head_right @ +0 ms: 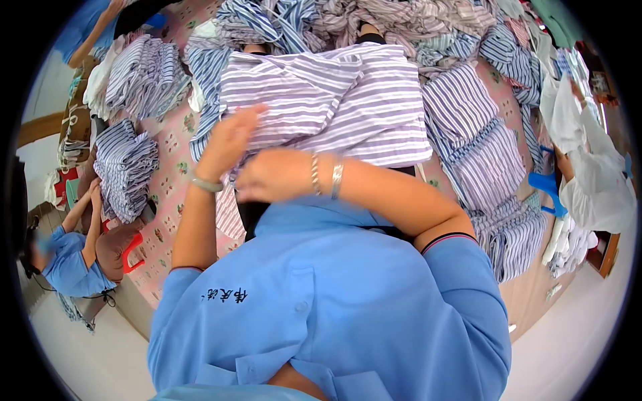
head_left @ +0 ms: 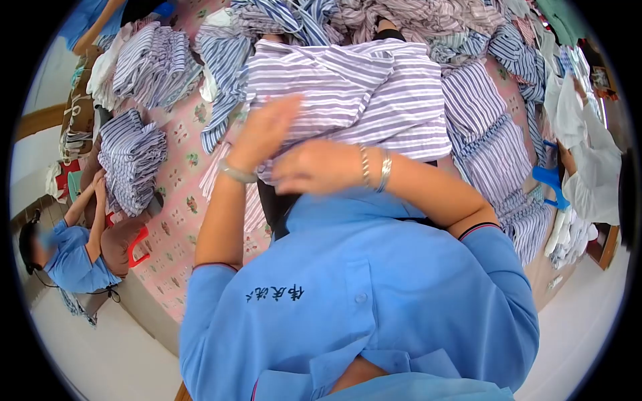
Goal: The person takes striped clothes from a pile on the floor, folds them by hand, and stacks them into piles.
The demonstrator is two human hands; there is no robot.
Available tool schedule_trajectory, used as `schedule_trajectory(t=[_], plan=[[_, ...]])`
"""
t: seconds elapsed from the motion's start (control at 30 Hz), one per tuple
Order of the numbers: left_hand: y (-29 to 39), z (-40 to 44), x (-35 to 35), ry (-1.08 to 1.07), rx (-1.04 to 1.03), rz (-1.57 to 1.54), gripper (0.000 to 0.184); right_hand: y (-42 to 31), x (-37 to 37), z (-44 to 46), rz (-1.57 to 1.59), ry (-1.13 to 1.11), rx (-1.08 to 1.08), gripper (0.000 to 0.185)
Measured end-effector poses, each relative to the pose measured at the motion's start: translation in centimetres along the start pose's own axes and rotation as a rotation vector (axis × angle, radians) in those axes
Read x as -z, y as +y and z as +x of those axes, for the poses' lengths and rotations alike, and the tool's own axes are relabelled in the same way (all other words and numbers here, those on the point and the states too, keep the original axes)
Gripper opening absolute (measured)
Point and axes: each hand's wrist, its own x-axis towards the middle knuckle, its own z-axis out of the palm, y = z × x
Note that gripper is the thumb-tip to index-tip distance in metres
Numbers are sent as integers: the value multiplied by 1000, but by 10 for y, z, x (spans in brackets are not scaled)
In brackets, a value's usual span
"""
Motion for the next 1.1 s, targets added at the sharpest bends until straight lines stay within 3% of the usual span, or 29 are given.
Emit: schedule_trajectory(t=[0.03, 0.07, 0.1, 0.13, 0.17, 0.2, 0.27, 0.33, 0.43, 0.47, 0.53, 0.6, 0.67, 0.73, 0.77, 0.8, 0.83, 0.87, 0.9, 1.03, 1.1], plan=[[-11, -6, 11, 193, 2, 124, 41, 7, 9, -6, 125, 228, 44, 41], [-22, -10, 23, 391, 0, 251, 43, 25, 16, -7, 25, 441, 64, 41], [-24, -11, 22, 391, -4, 253, 43, 46, 19, -6, -77, 653, 88, 43], [-26, -12, 21, 421, 251, 171, 42, 60, 19, -8, -79, 659, 91, 43], [-30, -12, 20, 446, 501, 87, 41, 74, 20, -9, -417, 720, -143, 44], [-43, -13, 16, 443, 491, 94, 41, 88, 17, -10, -751, 765, -387, 45], [-69, -9, 9, 216, 524, -532, 41, 129, -6, -9, -753, 721, -436, 48], [-32, 8, 12, 210, 517, -631, 43, 142, -3, -14, -756, 687, -503, 52], [64, 36, 21, 125, 268, -924, 45, 125, 23, -29, -252, 773, -385, 56], [92, 46, 20, 58, 197, -1007, 47, 119, 33, -43, -253, 782, -395, 56], [114, 71, 1, -99, -78, -1082, 51, 109, 53, -89, 446, 967, -146, 63], [125, 94, -27, -352, -260, -898, 54, 81, 60, -149, 1213, 1118, -212, 67], [126, 105, -63, -316, -298, -448, 54, 119, 52, -214, 1509, 1134, -114, 69], [104, 110, -95, -279, -406, -32, 48, 131, 42, -250, 1462, 1218, -140, 72], [98, 110, -107, -291, -414, -36, 48, 131, 36, -254, 1412, 1260, -221, 60], [94, 105, -115, -325, -435, 213, 45, 130, 35, -255, 1414, 1272, -224, 60], [91, 100, -122, -356, -450, 464, 43, 130, 34, -255, 1188, 1252, -367, 53], [92, 98, -127, -366, -448, 462, 43, 127, 34, -255, 961, 1214, -499, 47], [92, 95, -130, -329, -435, 462, 43, 123, 40, -259, 1026, 1216, -520, 44], [92, 92, -128, -246, -381, 512, 49, 91, 45, -263, 977, 1378, -318, 46], [86, 95, -131, -251, -351, 555, 52, 124, 25, -271, 1044, 1369, -399, 46]])
